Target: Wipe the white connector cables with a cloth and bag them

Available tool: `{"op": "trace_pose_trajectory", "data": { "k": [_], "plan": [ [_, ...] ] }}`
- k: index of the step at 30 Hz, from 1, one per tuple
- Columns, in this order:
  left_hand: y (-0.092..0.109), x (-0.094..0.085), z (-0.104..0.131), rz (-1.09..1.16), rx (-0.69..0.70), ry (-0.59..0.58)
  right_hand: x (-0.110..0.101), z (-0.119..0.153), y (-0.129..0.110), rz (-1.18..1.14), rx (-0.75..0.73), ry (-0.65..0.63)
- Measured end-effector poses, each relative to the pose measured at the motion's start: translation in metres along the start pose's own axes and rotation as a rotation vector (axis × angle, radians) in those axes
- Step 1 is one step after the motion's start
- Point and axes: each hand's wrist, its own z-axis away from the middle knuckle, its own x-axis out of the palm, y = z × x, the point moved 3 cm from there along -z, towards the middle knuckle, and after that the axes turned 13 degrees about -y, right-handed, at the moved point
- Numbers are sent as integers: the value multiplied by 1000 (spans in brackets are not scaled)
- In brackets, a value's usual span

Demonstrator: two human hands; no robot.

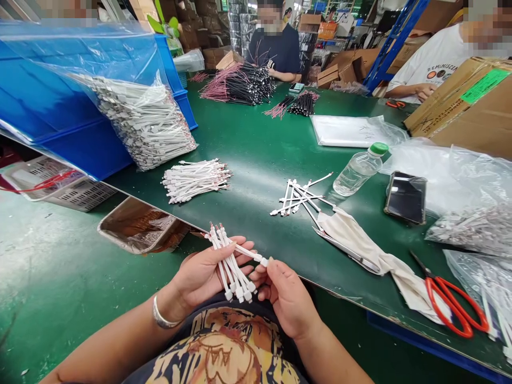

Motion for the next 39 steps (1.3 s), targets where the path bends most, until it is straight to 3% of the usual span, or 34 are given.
{"op": "trace_pose_trajectory", "data": {
  "k": [2, 8, 11, 16, 22, 27, 35, 39],
  "plan": [
    [2, 0, -1, -4, 18, 10, 0, 1, 2, -8, -16, 1],
    [8, -3, -2, -29, 43, 40, 6, 6, 2, 361, 53, -20],
    [8, -3, -1, -26, 45, 41, 6, 6, -1, 463, 18, 14],
    [9, 2, 2, -27, 30, 52, 0, 6, -3, 445, -84, 123],
    [13, 6, 0, -12, 46, 56, 9, 7, 5, 490, 7, -50],
    [15, 2, -3, -3, 66, 14, 8, 9, 2, 588, 0, 38],
    [10, 3, -1, 1, -2, 2, 6, 8, 0, 583, -6, 74],
    [10, 5, -3, 18, -14, -40, 2, 8, -3, 563, -80, 181]
  ]
}}
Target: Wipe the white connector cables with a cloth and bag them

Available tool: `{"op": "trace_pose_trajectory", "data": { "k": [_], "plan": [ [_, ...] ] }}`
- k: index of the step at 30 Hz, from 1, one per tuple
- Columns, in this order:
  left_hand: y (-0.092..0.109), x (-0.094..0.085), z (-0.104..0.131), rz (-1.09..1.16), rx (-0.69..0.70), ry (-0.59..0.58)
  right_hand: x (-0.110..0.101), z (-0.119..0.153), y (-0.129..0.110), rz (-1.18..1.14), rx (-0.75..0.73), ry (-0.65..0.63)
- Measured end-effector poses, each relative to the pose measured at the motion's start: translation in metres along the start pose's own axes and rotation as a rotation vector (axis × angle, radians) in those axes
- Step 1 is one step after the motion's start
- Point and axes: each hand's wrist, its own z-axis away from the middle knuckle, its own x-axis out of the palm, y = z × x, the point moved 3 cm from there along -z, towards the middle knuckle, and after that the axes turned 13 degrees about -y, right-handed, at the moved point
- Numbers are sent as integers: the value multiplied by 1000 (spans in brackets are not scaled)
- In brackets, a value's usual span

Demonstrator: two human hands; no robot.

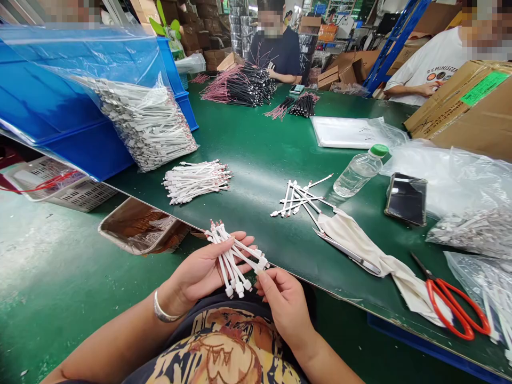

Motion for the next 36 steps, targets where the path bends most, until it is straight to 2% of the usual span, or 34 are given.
{"op": "trace_pose_trajectory", "data": {
  "k": [2, 5, 7, 12, 15, 18, 24, 32, 36],
  "plan": [
    [1, 1, -1, 11, 1, -15, 1, 0, 0, -35, -16, -12],
    [2, 1, -2, 8, 11, -3, 9, 0, 0, -99, 46, -211],
    [1, 1, -2, 7, 17, -4, 13, 1, 0, -105, 92, -273],
    [2, 0, -2, -9, 39, -20, 9, -1, -1, -78, 43, -138],
    [2, -1, -2, -22, 20, -24, 6, 0, 3, -75, 18, -98],
    [3, -1, -3, -16, 13, -30, 6, 2, 6, -101, -8, -97],
    [2, 4, -7, 33, 25, -61, 21, 0, 0, -219, -17, -255],
    [0, 3, -6, 3, 46, -72, 18, -3, -3, -26, -20, -143],
    [2, 5, -6, 14, 39, -67, 14, -2, -1, -44, 7, -121]
  ]
}}
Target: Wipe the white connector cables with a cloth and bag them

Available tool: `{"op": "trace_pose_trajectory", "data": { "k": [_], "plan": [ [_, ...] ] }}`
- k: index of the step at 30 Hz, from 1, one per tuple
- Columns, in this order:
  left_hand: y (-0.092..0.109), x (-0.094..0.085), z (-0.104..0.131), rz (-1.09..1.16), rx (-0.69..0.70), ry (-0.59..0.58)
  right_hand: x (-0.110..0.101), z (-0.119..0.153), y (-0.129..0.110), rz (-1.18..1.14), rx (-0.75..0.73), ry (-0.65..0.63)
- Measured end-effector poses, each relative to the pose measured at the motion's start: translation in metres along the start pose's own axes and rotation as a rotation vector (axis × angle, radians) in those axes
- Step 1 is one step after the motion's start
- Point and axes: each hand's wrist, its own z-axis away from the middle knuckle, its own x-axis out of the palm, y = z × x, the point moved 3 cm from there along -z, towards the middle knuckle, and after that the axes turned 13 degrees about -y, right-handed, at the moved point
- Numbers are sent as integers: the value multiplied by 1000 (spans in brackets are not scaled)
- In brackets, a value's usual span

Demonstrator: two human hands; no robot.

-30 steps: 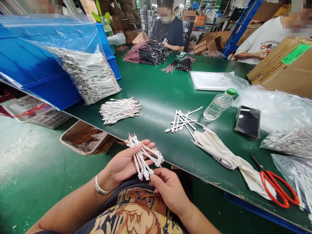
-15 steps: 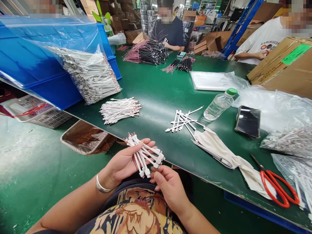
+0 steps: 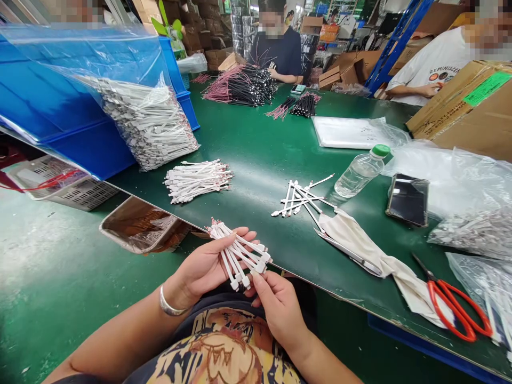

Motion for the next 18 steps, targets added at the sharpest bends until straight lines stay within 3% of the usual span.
{"op": "trace_pose_trajectory", "data": {
  "k": [6, 14, 18],
  "plan": [
    [1, 1, -3, -4, -10, 30, 5, 0, 2, -120, 72, -123],
    [1, 1, -3, 23, -14, 6, 1, 2, 1, -92, 64, -46],
    [-1, 3, -4, 27, -28, -5, 5, -1, 1, -135, 53, -93]
  ]
}}
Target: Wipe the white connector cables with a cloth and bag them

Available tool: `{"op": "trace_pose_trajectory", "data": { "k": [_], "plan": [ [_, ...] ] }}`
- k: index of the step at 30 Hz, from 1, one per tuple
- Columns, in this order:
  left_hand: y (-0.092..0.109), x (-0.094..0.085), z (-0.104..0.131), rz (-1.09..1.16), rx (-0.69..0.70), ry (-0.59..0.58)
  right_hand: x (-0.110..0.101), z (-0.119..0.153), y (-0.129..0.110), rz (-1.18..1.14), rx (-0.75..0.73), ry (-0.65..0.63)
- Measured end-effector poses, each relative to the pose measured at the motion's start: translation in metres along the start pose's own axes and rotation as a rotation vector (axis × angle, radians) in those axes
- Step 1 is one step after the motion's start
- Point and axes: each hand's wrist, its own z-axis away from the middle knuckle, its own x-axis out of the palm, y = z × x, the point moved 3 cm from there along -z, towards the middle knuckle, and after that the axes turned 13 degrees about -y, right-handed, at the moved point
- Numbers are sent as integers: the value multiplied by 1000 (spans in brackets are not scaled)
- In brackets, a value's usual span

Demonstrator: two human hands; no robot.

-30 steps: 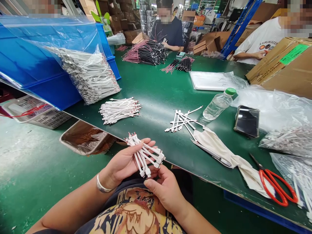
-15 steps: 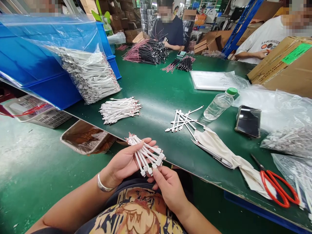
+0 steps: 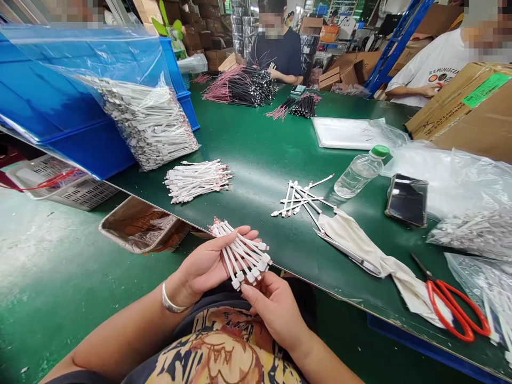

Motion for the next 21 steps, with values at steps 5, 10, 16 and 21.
{"op": "trace_pose_trajectory", "data": {
  "k": [5, 10, 16, 21],
  "plan": [
    [-2, 0, -2, 11, -14, 7, 5, -4, -1, -19, -6, -12],
    [-2, -1, -2, 21, -10, 9, 6, -4, -1, -1, 13, -6],
    [-2, -6, -3, 6, -21, 12, 4, -2, 2, -23, 59, -3],
    [21, 15, -13, -302, 147, -119, 2, 1, 14, -144, 80, -98]
  ]
}}
